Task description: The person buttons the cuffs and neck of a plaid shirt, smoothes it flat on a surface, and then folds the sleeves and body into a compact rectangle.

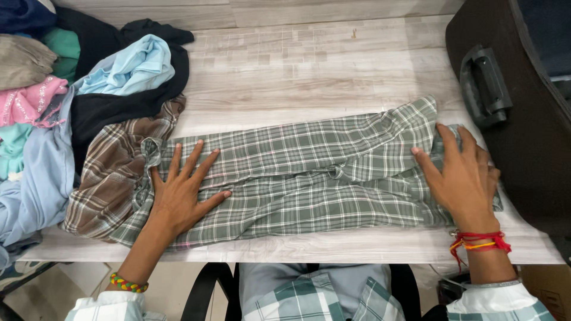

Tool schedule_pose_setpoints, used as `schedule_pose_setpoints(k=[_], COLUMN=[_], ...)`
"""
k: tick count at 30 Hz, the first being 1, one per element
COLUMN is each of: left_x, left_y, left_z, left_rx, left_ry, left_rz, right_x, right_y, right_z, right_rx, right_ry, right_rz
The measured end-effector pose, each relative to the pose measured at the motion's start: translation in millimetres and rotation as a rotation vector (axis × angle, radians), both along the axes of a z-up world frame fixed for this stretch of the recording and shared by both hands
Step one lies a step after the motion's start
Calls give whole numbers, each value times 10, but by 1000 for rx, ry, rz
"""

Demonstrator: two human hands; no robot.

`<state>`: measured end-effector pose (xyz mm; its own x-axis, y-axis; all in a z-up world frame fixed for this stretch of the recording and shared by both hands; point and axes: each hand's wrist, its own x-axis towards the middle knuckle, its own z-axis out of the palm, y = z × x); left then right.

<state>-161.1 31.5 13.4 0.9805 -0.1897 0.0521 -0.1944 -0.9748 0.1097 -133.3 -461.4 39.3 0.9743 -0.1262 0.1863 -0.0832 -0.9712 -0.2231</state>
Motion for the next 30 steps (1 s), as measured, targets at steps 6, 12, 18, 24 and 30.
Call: schedule_pose_setpoints(k=[6, 12, 18, 24, 30], left_x=[40, 203, 331, 394, 231], left_y=[-453, -1348, -2038, -2555, -2028], left_z=[155, -4, -304, -190, 152], left_rx=[-90, -99, -112, -266, -1175], left_ry=[-133, -82, -116, -157, 198], left_rz=[-212, -460, -560, -586, -395], right_x=[203, 199, -181, -37, -313], right_y=[-11, -85, -389, -520, 897], right_z=[-2, 101, 460, 545, 1204], right_rx=[152, 436, 227, 246, -183], right_ry=[218, -109, -413, -475, -342], right_rz=[-236, 104, 112, 65, 23])
